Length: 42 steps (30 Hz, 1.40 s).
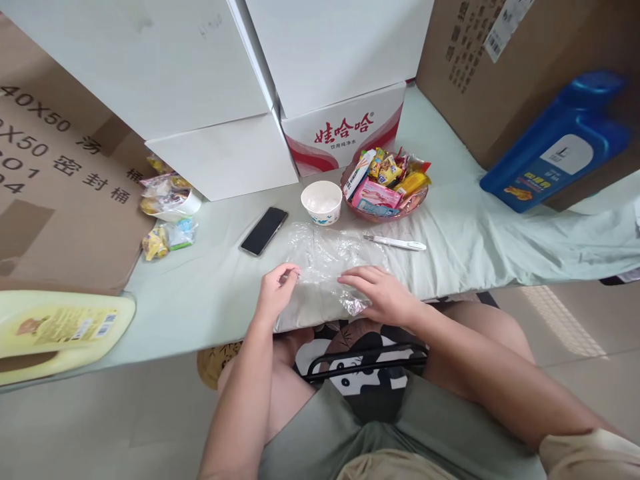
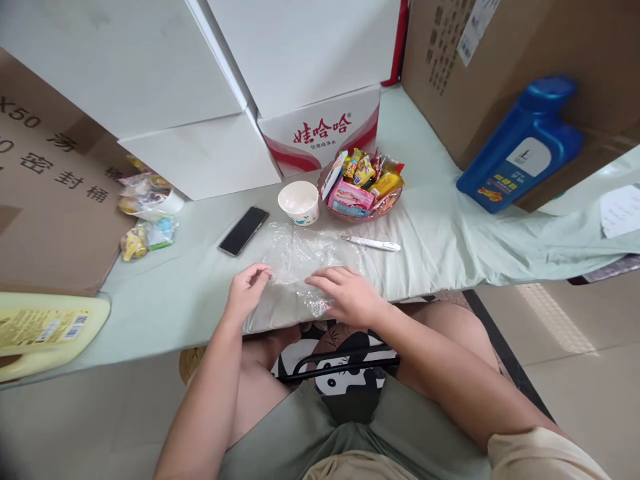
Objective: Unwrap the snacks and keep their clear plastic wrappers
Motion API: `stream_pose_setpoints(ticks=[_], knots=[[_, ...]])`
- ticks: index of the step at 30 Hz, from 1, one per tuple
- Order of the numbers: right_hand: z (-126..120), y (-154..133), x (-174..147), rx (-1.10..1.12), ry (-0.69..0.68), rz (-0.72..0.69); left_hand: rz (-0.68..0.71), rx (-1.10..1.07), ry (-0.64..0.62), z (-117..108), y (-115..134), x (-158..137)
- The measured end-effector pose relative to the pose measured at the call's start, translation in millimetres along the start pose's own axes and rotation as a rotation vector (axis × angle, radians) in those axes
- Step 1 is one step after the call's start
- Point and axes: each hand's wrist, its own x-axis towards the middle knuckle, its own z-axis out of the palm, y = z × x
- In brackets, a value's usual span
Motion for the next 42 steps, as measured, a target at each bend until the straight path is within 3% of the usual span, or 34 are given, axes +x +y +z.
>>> stream_pose_setpoints(ticks=[3,6,9,12,17,22,28,32,36,39,42], knots=[[0.6,3.3,4.6,0.157,0.171,0.218,0.067,-0.092,-0.093,-1.3,-1.1,-1.8],[-9.2,12.0,10.8,0.471,0.413,0.522,0.091,-0.176,-0.215,2.4,-6.0,-1.6],[-19.8,22.7,15.7,0.752,0.575,0.785,0.03,-0.218,-0.142,10.9,-11.5,5.6],[-24.9,30.6,17.2,0.831,0.626,0.909,0.043,-0.406,-0.059,18.6,-13.6,16.8],[-21.3,32.1,19.4,0.753,0.562,0.911,-0.038,-0.634,0.053,24.8,-9.8,27.9],[-16.3,28.9,24.5,0.703,0.477,0.891,-0.158,-0.595,0.149,27.7,-7.1,29.7],[-16.2,28.3,21.5,0.649,0.588,0.821,-0.178,-0.535,0.281,28.1,-13.2,32.5],[-16.9,29.1,19.8,0.605,0.628,0.862,-0.124,-0.556,0.258,27.2,-11.7,32.1],[-14.8,32.3,18.5,0.581,0.673,0.874,-0.204,-0.43,0.167,26.0,-7.0,29.2],[-11.2,35.1,14.6,0.562,0.599,0.867,-0.247,-0.309,0.176,24.9,-6.3,29.8],[-8.3,33.3,10.7,0.392,0.456,0.784,-0.292,-0.254,0.213,24.3,-8.0,32.7]])
